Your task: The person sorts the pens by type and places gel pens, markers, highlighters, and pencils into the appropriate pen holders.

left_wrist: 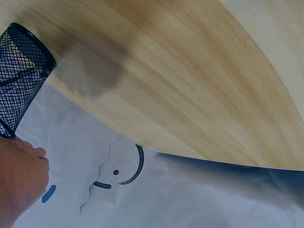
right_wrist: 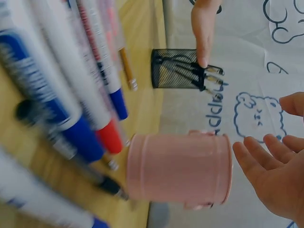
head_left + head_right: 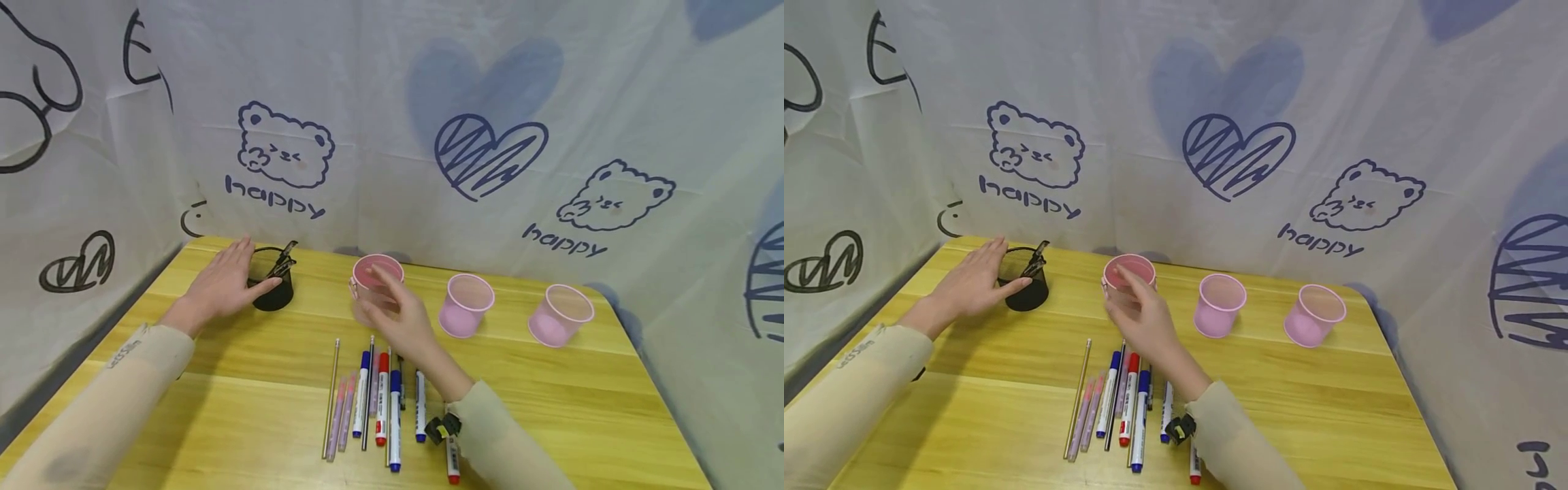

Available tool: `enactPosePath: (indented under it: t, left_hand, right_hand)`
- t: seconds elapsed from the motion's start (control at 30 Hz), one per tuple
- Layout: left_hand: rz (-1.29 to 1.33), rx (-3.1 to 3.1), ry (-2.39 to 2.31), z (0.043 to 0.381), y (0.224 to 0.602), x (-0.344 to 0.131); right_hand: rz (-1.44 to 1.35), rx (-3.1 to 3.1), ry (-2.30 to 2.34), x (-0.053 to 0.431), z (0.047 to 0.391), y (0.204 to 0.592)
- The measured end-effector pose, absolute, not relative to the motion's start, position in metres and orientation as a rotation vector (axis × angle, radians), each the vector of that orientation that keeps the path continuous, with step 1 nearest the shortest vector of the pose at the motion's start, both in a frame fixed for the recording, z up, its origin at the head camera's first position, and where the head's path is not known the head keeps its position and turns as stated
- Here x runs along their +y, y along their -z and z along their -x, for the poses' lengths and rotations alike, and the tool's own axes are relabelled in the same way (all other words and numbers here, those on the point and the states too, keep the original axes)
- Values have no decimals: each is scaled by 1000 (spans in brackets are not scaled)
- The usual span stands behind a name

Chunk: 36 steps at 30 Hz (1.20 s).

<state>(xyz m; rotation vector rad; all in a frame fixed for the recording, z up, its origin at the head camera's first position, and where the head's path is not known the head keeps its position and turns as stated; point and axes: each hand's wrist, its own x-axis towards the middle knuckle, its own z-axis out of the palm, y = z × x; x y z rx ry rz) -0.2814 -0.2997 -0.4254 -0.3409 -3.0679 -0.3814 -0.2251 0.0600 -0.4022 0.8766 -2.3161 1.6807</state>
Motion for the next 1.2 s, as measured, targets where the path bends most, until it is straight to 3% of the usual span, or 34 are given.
enactPosePath:
  t: [0.67,1.2]
  left_hand:
    - [339,-3070,373,281,426,-299]
    - [323,-3071,385,282,428,-300]
  right_hand:
    - [-841,-2752,-1364,134,210,449]
    - [-951,-3002,-1044,145,222,466]
